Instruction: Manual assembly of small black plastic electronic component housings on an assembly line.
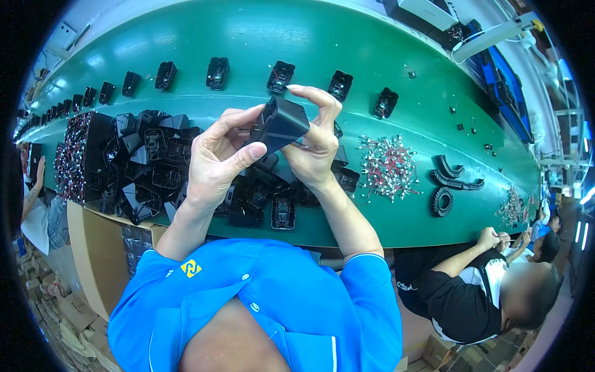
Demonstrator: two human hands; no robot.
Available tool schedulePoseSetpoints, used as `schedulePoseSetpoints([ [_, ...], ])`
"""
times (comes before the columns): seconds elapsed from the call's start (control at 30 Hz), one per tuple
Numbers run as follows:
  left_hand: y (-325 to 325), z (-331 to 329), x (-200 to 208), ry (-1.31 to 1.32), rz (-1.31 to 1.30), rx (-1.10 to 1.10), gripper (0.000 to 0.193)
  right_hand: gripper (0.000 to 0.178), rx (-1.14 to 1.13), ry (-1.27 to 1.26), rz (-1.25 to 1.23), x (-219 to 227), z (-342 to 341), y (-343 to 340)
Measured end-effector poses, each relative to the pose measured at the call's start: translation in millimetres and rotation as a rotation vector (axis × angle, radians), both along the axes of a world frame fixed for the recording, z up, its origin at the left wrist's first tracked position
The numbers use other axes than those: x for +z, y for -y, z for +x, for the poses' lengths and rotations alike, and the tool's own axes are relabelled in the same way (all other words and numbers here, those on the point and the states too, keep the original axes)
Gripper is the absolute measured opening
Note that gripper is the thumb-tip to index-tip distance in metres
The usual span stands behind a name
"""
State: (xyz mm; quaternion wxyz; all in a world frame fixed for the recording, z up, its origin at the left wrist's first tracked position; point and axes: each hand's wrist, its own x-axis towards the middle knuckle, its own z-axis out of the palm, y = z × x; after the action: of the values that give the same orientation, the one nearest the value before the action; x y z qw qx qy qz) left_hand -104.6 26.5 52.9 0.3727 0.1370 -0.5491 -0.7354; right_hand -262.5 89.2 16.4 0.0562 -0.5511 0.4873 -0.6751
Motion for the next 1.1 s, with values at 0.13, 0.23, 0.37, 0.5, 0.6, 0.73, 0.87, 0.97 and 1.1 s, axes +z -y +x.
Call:
schedulePoseSetpoints([
  [0.13,-2,-2,4,0.03,0.111,0.024,0.049,0.029,-0.109,-0.207,0.074,3,0,-9],
  [0.23,0,0,2,0.064,0.179,0.04,0.048,0.027,-0.175,-0.37,0.122,12,9,-15],
  [0.37,-11,-20,3,0.161,0.094,-0.032,0.048,0.026,-0.338,-0.443,0.122,2,-6,-21],
  [0.5,-9,-28,8,0.319,-0.192,-0.132,0.048,0.027,-0.596,-0.645,0.258,18,-81,-42],
  [0.6,5,-31,13,0.54,-0.7,-0.242,0.048,0.028,-0.777,-0.821,0.548,14,-179,-73],
  [0.73,7,-49,18,0.69,-0.834,-0.333,0.048,0.028,-0.8,-0.942,0.957,3,-275,-119],
  [0.87,10,-76,8,0.799,-0.964,-0.376,0.046,0.028,-0.722,-0.983,1.15,-4,-301,-115],
  [0.97,11,-101,-7,0.856,-1.054,-0.404,0.045,0.028,-0.678,-0.974,1.211,-6,-308,-116],
  [1.1,16,-126,-21,0.903,-1.193,-0.401,0.041,0.034,-0.617,-0.992,1.332,2,-309,-107],
])
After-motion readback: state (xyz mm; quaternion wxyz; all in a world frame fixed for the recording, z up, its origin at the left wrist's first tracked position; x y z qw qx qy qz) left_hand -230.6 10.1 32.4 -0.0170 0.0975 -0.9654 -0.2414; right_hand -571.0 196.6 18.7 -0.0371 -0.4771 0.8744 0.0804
